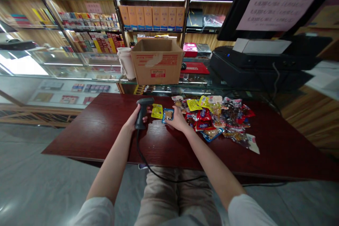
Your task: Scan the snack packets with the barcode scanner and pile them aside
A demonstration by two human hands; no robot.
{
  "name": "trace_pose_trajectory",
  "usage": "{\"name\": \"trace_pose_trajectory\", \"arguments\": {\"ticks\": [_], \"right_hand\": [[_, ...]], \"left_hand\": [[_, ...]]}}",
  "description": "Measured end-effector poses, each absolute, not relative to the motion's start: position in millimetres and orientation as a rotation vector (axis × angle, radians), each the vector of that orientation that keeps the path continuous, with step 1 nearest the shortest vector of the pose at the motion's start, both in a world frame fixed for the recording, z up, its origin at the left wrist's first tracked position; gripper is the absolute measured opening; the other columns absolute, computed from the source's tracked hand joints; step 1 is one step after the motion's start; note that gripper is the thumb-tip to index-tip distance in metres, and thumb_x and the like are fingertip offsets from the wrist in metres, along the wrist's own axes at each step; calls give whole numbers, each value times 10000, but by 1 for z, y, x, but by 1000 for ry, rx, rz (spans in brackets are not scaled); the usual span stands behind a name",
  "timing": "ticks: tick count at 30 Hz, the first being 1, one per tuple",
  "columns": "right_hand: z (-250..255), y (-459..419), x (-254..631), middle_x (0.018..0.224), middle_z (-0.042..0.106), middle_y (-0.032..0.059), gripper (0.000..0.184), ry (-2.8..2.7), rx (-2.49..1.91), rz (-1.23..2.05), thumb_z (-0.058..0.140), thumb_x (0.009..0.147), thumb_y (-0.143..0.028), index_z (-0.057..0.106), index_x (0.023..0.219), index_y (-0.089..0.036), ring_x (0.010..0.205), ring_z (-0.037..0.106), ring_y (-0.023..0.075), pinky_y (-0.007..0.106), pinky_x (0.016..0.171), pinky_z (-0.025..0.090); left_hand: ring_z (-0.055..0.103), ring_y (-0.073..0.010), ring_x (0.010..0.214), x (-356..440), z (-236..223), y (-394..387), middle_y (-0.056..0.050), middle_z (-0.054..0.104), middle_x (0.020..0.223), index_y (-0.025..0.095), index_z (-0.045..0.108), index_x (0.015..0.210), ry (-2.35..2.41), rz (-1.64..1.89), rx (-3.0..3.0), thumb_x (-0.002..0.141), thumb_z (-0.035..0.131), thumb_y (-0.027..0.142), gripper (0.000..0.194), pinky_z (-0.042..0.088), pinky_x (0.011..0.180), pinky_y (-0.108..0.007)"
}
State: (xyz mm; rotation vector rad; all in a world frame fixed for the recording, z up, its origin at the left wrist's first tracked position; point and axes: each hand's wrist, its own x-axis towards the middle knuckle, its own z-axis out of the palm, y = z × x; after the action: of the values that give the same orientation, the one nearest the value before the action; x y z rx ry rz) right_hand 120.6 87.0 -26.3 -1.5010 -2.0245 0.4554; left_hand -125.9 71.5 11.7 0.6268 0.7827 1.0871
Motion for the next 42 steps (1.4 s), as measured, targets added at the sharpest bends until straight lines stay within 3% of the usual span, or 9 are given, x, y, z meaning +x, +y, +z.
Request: {"name": "trace_pose_trajectory", "arguments": {"ticks": [5, 11, 17, 20, 25, 31, 34, 38, 42], "right_hand": [[-24, 83, 111, 1283, 524, 284, 849, -1997, -1726, 401, 788, 663, -471, 431, 1309, -52, 1258, 471, 411, 515, 1011, 378], [-21, 88, 116, 1182, 638, 194, 734, -1966, -1736, 534, 830, 619, -337, 500, 1240, -126, 1144, 593, 333, 441, 954, 441], [-23, 93, 127, 959, 693, 93, 235, -1892, -1527, 689, 662, 691, -120, 632, 920, -166, 960, 647, 254, 375, 870, 488], [-22, 96, 134, 918, 685, 39, 264, -1641, -1374, 948, 618, 667, -103, 622, 916, -191, 897, 642, 205, 347, 830, 516], [-8, 96, 148, 915, 686, 8, 246, -1010, -1035, 1514, 571, 758, -234, 572, 1004, -242, 770, 655, 160, 348, 718, 573], [6, 90, 151, 968, 697, 21, 130, -777, -913, 1590, 539, 814, -229, 537, 944, -237, 917, 665, 173, 411, 846, 573], [10, 87, 148, 990, 694, 18, 151, -781, -902, 1646, 539, 836, -238, 548, 987, -243, 901, 662, 177, 405, 818, 571], [12, 85, 145, 843, 670, 4, 111, -660, -926, 1680, 501, 862, -208, 572, 946, -221, 721, 618, 149, 299, 679, 534], [11, 83, 145, 633, 515, -28, 183, -630, -814, 1817, 444, 920, -291, 567, 824, -195, 457, 379, 104, 251, 527, 411]], "left_hand": [[445, -59, 397, -130, 7, 71, -93, 668, 857, 97, 610, 1077, 686, 1133, 615, 962, 381, 539, 511, 410, 377, -217], [460, -64, 408, -127, 6, 70, -91, 668, 853, 102, 602, 1119, 681, 1111, 610, 951, 424, 537, 499, 413, 389, -217], [453, -64, 407, -123, 9, 67, -81, 668, 830, 107, 604, 1119, 698, 1086, 630, 936, 457, 546, 499, 412, 393, -213], [449, -61, 410, -121, 10, 66, -82, 668, 836, 108, 609, 1102, 707, 1066, 640, 922, 477, 560, 505, 412, 393, -211], [450, -64, 416, -116, 13, 62, -82, 667, 845, 105, 612, 1099, 725, 1037, 664, 916, 473, 576, 524, 410, 390, -212], [438, -64, 408, -111, 12, 58, -80, 669, 831, 113, 634, 1066, 749, 973, 722, 893, 499, 600, 534, 390, 385, -215], [449, -83, 409, -112, 4, 60, -57, 630, 684, 104, 650, 1016, 742, 921, 782, 879, 488, 637, 573, 396, 403, -218], [453, -99, 415, -115, -3, 63, -28, 563, 572, 98, 657, 1004, 697, 900, 822, 869, 486, 657, 600, 400, 419, -220], [433, -81, 412, -111, 3, 59, -57, 635, 714, 116, 638, 1074, 673, 948, 794, 881, 493, 629, 567, 392, 413, -223]]}}
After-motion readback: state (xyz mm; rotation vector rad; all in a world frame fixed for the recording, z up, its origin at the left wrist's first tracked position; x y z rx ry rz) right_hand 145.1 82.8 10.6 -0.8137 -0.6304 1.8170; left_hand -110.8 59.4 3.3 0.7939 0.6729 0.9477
